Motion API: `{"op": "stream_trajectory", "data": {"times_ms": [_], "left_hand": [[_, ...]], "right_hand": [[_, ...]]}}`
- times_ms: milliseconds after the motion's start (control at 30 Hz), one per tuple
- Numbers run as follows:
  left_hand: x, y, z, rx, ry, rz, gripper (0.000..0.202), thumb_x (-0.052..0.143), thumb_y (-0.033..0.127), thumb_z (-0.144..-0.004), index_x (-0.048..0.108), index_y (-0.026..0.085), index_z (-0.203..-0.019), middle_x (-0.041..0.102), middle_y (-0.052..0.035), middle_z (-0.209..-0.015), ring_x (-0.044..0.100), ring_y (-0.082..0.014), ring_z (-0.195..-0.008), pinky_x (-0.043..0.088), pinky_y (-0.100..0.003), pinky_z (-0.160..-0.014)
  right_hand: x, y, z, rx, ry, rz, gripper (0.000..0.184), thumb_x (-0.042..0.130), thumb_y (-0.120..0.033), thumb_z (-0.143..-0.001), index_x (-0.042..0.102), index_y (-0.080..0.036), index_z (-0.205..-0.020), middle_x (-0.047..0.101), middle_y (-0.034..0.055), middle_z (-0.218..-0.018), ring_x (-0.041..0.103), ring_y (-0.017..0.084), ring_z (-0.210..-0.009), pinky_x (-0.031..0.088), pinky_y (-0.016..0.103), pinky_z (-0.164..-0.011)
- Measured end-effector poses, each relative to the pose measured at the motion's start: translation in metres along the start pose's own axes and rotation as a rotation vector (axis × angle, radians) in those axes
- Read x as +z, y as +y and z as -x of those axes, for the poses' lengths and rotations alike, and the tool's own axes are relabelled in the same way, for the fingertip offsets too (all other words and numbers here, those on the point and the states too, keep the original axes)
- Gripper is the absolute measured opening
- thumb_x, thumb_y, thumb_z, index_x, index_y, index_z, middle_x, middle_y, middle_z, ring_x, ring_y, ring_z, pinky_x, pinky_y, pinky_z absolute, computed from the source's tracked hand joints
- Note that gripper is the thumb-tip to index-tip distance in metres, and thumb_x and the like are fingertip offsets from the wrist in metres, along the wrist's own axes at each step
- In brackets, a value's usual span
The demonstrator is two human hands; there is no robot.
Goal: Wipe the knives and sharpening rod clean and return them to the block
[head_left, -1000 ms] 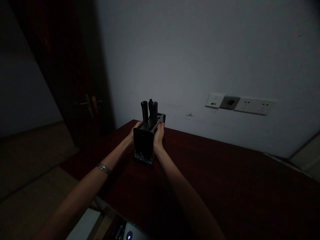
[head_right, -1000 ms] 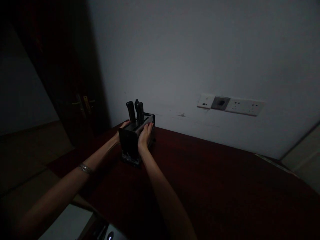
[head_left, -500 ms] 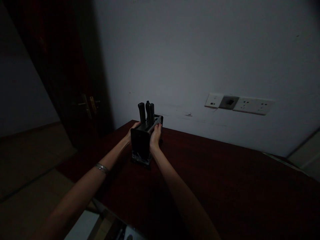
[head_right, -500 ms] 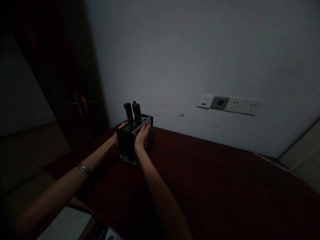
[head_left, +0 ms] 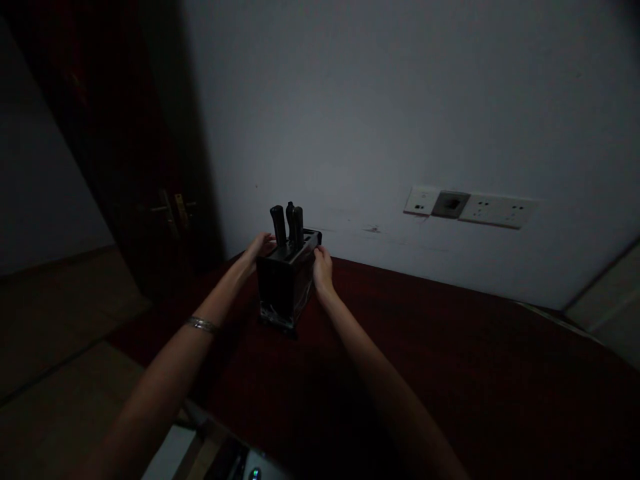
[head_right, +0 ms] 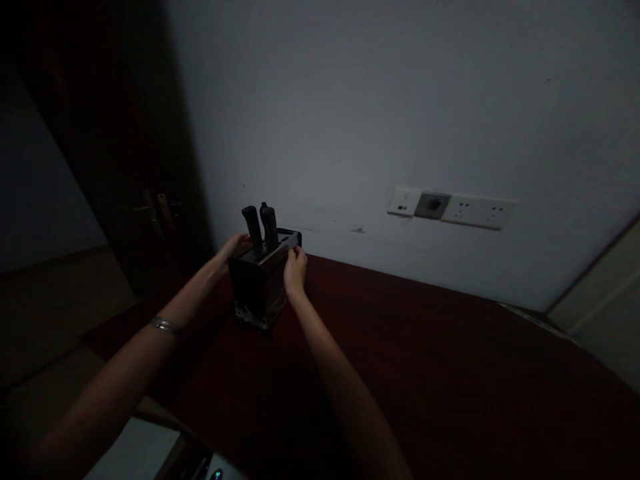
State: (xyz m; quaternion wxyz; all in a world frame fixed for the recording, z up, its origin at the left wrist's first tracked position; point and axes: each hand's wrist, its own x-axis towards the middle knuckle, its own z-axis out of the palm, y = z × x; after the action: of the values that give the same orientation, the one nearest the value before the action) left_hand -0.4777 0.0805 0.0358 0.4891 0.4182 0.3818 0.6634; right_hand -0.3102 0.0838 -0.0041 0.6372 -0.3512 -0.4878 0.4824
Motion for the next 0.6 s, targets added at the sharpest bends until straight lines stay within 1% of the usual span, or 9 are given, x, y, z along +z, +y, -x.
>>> {"op": "stream_trajectory", "data": {"times_ms": [33,67,100,233,300,367,433,500,600], "left_hand": [[0.001,0.013,0.001,-0.016,0.032,-0.021,0.018,0.047,0.027,-0.078,0.056,0.012,-0.081,0.063,-0.0082,-0.069,0.057,-0.0192,-0.074,0.043,-0.035,-0.077],[0.003,0.027,0.004,0.011,0.151,-0.062,0.017,0.046,0.026,-0.077,0.056,0.013,-0.080,0.062,-0.0080,-0.071,0.057,-0.0183,-0.073,0.043,-0.034,-0.073],[0.006,0.041,0.008,0.127,0.243,-0.092,0.015,0.046,0.025,-0.077,0.055,0.014,-0.080,0.062,-0.0074,-0.075,0.057,-0.0174,-0.073,0.043,-0.032,-0.070],[0.039,0.087,0.042,0.832,0.632,-0.184,0.012,0.043,0.013,-0.076,0.053,0.016,-0.068,0.054,0.0011,-0.071,0.049,-0.0094,-0.065,0.039,-0.025,-0.059],[0.072,0.095,0.067,1.200,0.658,-0.227,0.015,0.042,0.009,-0.076,0.055,0.017,-0.071,0.051,0.0030,-0.071,0.047,-0.0082,-0.068,0.037,-0.025,-0.063],[0.113,0.092,0.094,1.384,0.576,-0.260,0.018,0.042,0.008,-0.076,0.056,0.017,-0.070,0.049,0.0022,-0.073,0.046,-0.0091,-0.072,0.037,-0.027,-0.066],[0.159,0.078,0.120,1.460,0.442,-0.325,0.019,0.043,0.005,-0.073,0.058,0.017,-0.070,0.051,-0.0001,-0.073,0.047,-0.0119,-0.075,0.037,-0.029,-0.069],[0.204,0.054,0.141,1.502,0.182,-0.413,0.018,0.044,0.006,-0.072,0.057,0.017,-0.070,0.052,-0.0010,-0.071,0.048,-0.0129,-0.070,0.038,-0.030,-0.066],[0.266,0.002,0.167,1.325,-0.304,-0.644,0.020,0.041,0.005,-0.072,0.056,0.017,-0.075,0.055,-0.0038,-0.074,0.051,-0.0156,-0.075,0.040,-0.030,-0.067]], "right_hand": [[-0.014,-0.007,0.000,0.011,0.003,0.042,0.044,0.042,-0.033,-0.076,0.049,-0.013,-0.114,0.049,0.0110,-0.126,0.039,0.023,-0.119,0.022,0.042,-0.103],[-0.031,-0.015,0.002,0.020,-0.002,0.078,0.039,0.045,-0.033,-0.074,0.053,-0.016,-0.109,0.053,0.0091,-0.121,0.042,0.024,-0.116,0.026,0.042,-0.101],[-0.050,-0.023,0.004,0.023,-0.007,0.111,0.036,0.048,-0.032,-0.072,0.056,-0.019,-0.104,0.056,0.0068,-0.116,0.044,0.024,-0.113,0.029,0.042,-0.099],[-0.144,-0.061,0.027,0.034,-0.029,0.233,0.028,0.062,-0.029,-0.062,0.062,-0.024,-0.090,0.062,0.0026,-0.098,0.054,0.024,-0.098,0.039,0.044,-0.090],[-0.196,-0.081,0.043,0.050,-0.060,0.378,0.033,0.061,-0.032,-0.063,0.061,-0.024,-0.095,0.062,0.0031,-0.095,0.056,0.025,-0.092,0.044,0.044,-0.082],[-0.250,-0.099,0.060,0.043,-0.082,0.593,0.035,0.058,-0.036,-0.067,0.059,-0.023,-0.100,0.062,0.0056,-0.099,0.057,0.025,-0.093,0.046,0.041,-0.080],[-0.304,-0.115,0.078,0.014,-0.076,0.797,0.034,0.056,-0.039,-0.068,0.061,-0.023,-0.097,0.063,0.0067,-0.103,0.058,0.025,-0.095,0.044,0.039,-0.085],[-0.360,-0.127,0.097,0.035,-0.064,0.950,0.034,0.055,-0.042,-0.068,0.062,-0.024,-0.094,0.065,0.0073,-0.101,0.059,0.026,-0.095,0.044,0.038,-0.087],[-0.442,-0.140,0.129,0.104,-0.003,1.125,0.036,0.054,-0.047,-0.064,0.064,-0.024,-0.090,0.067,0.0082,-0.100,0.060,0.028,-0.095,0.045,0.039,-0.086]]}}
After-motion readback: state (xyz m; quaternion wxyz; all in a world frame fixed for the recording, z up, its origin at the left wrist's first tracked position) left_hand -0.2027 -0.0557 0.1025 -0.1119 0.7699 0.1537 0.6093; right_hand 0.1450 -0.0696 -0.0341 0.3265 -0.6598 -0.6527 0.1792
